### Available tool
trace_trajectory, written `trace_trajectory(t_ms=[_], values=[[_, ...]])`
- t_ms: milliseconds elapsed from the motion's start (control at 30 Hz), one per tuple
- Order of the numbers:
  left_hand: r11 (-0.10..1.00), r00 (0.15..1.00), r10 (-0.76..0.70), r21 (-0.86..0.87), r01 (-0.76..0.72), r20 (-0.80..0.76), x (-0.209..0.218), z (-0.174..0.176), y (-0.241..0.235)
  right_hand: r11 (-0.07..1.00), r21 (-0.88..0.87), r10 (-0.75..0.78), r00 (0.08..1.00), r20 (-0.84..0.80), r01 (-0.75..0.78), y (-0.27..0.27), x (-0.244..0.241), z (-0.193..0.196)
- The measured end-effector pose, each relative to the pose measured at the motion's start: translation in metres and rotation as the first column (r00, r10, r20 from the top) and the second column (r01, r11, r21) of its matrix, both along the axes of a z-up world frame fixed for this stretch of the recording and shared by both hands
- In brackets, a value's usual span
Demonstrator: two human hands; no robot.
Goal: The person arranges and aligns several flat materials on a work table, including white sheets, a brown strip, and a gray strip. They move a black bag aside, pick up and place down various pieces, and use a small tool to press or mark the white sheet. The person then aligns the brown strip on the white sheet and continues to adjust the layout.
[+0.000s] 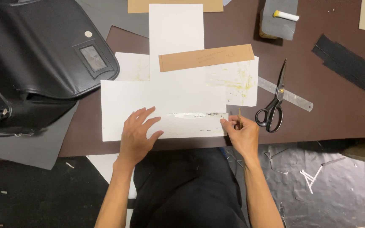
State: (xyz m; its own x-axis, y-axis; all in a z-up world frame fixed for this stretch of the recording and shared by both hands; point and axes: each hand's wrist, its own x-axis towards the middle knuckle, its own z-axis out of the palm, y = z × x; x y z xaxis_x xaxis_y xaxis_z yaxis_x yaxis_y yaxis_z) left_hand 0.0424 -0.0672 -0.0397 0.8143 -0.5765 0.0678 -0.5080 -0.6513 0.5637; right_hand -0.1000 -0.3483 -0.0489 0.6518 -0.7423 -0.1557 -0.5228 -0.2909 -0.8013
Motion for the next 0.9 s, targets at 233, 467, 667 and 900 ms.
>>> trace_trajectory(t_ms=[233, 467, 667, 900], values=[[0.989, 0.983, -0.138, 0.066, 0.131, 0.117, -0.002, -0.023, 0.011, 1.000, 0.020, 0.021, 1.000, -0.021, -0.021, -0.006, 0.001, 0.015], [0.982, 0.978, -0.179, 0.087, 0.170, 0.108, -0.005, -0.020, 0.019, 0.999, 0.016, 0.036, 0.997, -0.067, -0.035, -0.007, 0.003, 0.023], [0.991, 0.990, -0.131, 0.034, 0.129, 0.048, -0.002, -0.017, 0.019, 0.997, 0.016, 0.073, 0.994, -0.079, -0.072, -0.012, 0.003, 0.017], [0.994, 0.994, -0.112, -0.015, 0.112, -0.006, 0.000, -0.012, 0.020, 0.991, 0.079, 0.118, 0.986, -0.121, -0.109, -0.017, 0.001, 0.009]])
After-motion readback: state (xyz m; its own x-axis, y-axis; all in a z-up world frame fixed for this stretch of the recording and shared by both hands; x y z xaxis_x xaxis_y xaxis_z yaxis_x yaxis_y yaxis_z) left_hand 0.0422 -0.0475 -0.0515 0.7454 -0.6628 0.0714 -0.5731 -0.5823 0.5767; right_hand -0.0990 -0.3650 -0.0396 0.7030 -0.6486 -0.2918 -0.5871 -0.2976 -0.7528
